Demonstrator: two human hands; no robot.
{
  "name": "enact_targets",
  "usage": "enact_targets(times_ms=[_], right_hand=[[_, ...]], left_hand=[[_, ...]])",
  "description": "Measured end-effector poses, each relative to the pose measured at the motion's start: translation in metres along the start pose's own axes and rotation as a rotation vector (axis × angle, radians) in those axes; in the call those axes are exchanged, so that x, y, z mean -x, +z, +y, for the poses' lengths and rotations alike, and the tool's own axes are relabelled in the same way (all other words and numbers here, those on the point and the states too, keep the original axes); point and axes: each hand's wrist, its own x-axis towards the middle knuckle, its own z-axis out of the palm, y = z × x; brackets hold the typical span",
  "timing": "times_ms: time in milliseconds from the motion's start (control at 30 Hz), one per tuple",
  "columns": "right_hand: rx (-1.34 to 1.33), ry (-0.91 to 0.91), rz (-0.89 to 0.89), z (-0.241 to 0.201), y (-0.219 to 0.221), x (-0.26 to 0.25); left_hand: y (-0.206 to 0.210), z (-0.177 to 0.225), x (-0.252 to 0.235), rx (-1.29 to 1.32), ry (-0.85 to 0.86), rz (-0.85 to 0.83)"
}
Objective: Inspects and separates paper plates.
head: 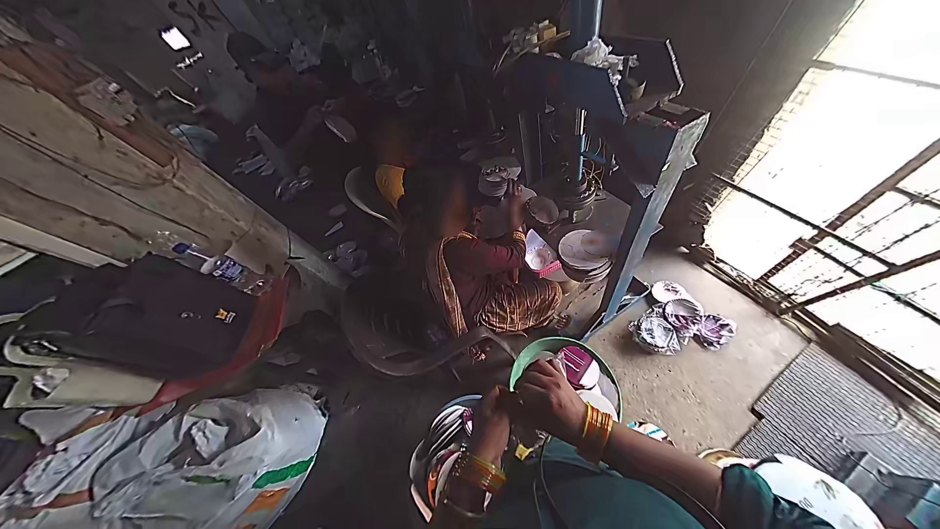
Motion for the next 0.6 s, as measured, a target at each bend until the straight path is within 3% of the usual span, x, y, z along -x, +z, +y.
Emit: enact_targets(times_ms=[133, 267, 467, 533, 600], right_hand=[[-0.194, 0.194, -0.139, -0.002, -0.011, 0.000], [-0.320, 0.443, -0.411, -0.003, -0.027, -0.014], [-0.319, 0.515, -0.589, -0.004, -0.037, -0.023], [-0.306, 0.488, -0.625, -0.001, -0.040, -0.024], [-0.279, 0.442, -0.672, -0.001, -0.044, -0.025]], left_hand=[[-0.013, 0.004, -0.002, -0.353, 0.199, -0.121], [-0.005, 0.001, 0.007, -0.653, 0.565, 0.054], [0.003, -0.021, 0.001, -0.723, 0.933, 0.225], [0.003, -0.024, 0.001, -0.767, 0.969, 0.250], [-0.001, -0.020, 0.002, -0.666, 0.841, 0.128]])
